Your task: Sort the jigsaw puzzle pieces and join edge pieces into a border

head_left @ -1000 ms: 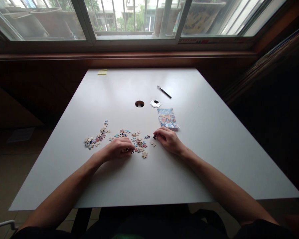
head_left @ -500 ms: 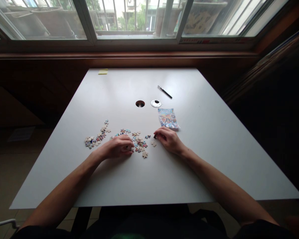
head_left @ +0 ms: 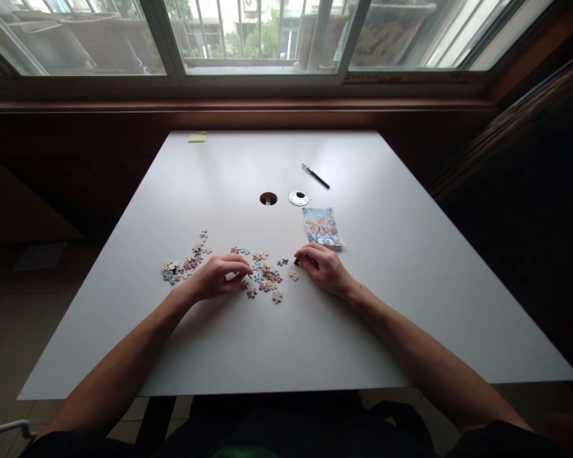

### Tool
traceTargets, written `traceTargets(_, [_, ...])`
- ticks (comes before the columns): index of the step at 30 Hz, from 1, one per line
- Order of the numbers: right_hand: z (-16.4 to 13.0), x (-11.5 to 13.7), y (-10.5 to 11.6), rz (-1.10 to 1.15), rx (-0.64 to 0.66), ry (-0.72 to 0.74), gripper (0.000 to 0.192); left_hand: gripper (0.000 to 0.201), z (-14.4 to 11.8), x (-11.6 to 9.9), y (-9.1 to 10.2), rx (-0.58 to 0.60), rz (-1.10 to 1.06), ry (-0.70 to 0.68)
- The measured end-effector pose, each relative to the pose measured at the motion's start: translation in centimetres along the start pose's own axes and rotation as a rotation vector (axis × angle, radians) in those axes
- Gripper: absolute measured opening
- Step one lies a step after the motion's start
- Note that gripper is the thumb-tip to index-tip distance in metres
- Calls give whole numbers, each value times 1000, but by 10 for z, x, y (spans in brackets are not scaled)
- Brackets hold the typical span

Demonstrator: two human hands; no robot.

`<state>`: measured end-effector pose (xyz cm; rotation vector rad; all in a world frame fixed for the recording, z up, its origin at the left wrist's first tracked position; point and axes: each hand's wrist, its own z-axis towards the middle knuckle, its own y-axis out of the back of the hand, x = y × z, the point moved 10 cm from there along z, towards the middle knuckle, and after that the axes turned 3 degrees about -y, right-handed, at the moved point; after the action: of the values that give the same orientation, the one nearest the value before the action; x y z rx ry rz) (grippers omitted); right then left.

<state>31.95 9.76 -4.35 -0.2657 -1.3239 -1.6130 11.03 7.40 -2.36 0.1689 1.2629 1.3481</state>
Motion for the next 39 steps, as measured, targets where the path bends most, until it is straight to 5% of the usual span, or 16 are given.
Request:
traceTargets(4, [0,-2,-1,2,8,0,16,15,-1,8,6,-71,90,33])
traceTargets(18, [-1,-2,-1,-8,1,11,17,14,-3,14,-5,8,285,39])
traceTargets(22, [-2,0,-3,-15,12,30,19,15,2,-5,-10,-27,345,5])
traceTargets(27, [-4,7,-3,-141,-34,70,21,24,13,-44,-48,69,430,-118])
traceTargets(31, [-7,29,-7,-204,-7,173,17,15,17,-51,-64,102,456,-162])
traceTargets(35, [-15,52,-27,-107,215,286,17,15,17,-47,-49,-5,429,-141])
traceTargets(39, [-20,63,-36,-147,284,347,23,10,15,-41,-25,-50,243,-58])
